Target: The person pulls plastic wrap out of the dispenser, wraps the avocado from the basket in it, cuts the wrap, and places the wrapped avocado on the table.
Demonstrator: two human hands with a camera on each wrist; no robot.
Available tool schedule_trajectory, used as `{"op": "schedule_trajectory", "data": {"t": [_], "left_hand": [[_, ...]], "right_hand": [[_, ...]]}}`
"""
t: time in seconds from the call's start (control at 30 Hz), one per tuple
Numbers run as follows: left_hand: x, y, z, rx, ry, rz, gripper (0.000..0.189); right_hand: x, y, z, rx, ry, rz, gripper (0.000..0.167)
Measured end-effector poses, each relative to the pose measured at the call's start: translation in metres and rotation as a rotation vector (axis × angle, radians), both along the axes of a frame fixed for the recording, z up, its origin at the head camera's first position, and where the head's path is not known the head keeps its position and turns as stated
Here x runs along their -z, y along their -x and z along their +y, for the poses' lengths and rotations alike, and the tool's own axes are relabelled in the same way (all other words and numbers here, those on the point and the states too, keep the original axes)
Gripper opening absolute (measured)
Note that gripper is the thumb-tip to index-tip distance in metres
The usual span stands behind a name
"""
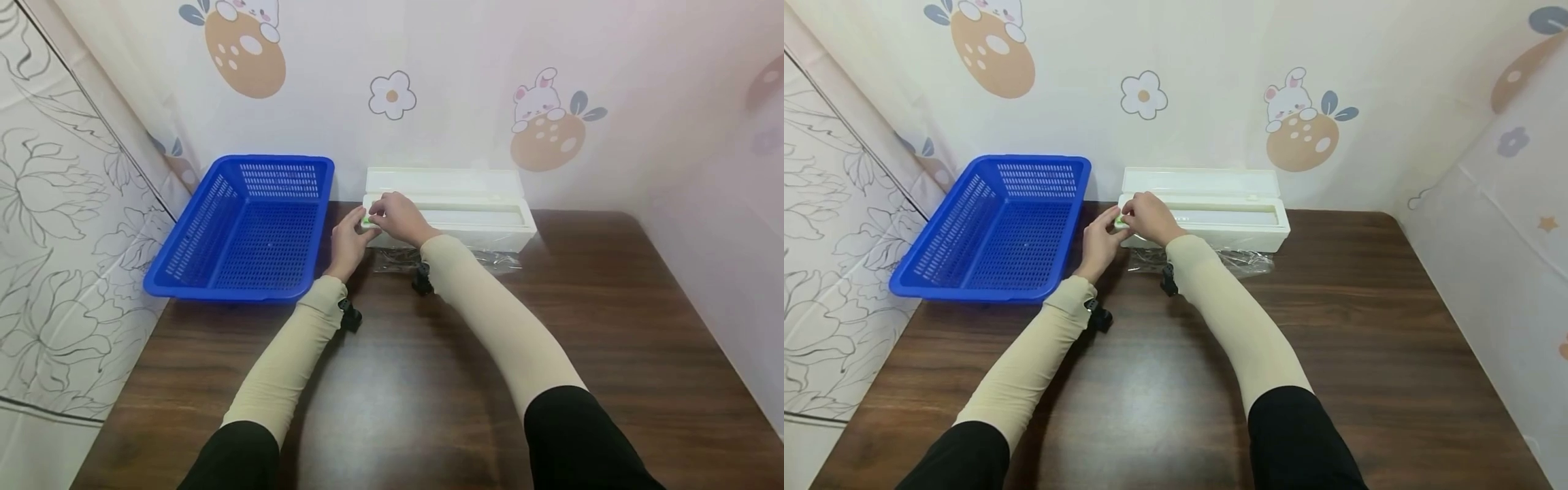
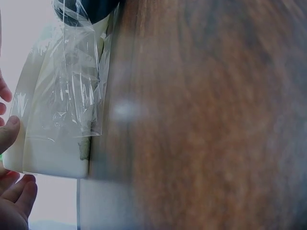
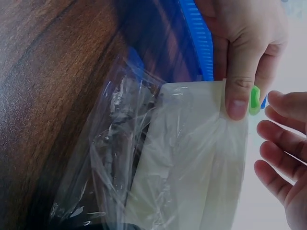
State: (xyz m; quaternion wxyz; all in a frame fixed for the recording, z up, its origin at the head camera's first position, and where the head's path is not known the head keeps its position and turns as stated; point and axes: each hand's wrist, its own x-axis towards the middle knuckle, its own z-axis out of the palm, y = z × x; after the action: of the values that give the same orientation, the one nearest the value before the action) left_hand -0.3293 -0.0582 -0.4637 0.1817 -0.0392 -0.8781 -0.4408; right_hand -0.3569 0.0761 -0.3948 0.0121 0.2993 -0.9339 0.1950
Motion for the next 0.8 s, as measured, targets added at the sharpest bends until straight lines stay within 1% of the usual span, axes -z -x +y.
{"op": "schedule_trajectory", "data": {"t": [0.2, 0.33, 0.47, 0.6, 0.8], "left_hand": [[-0.0007, -0.0002, -0.0009, -0.007, -0.001, -0.010, 0.054], [-0.0007, 0.0014, -0.0004, -0.005, -0.011, -0.022, 0.055], [-0.0011, 0.0025, 0.0001, -0.005, -0.020, -0.030, 0.057], [-0.0007, 0.0023, 0.0003, -0.004, -0.030, -0.029, 0.056], [0.0015, 0.0022, -0.0004, -0.005, -0.019, -0.007, 0.056]], "right_hand": [[0.0053, 0.0038, -0.0002, -0.006, 0.003, -0.008, 0.024], [0.0087, 0.0058, -0.0006, 0.009, -0.002, -0.031, 0.025], [0.0101, 0.0073, -0.0014, 0.022, -0.007, -0.036, 0.026], [0.0098, 0.0075, -0.0028, 0.023, -0.023, -0.026, 0.025], [0.0088, 0.0063, -0.0006, 0.000, -0.054, 0.031, 0.021]]}}
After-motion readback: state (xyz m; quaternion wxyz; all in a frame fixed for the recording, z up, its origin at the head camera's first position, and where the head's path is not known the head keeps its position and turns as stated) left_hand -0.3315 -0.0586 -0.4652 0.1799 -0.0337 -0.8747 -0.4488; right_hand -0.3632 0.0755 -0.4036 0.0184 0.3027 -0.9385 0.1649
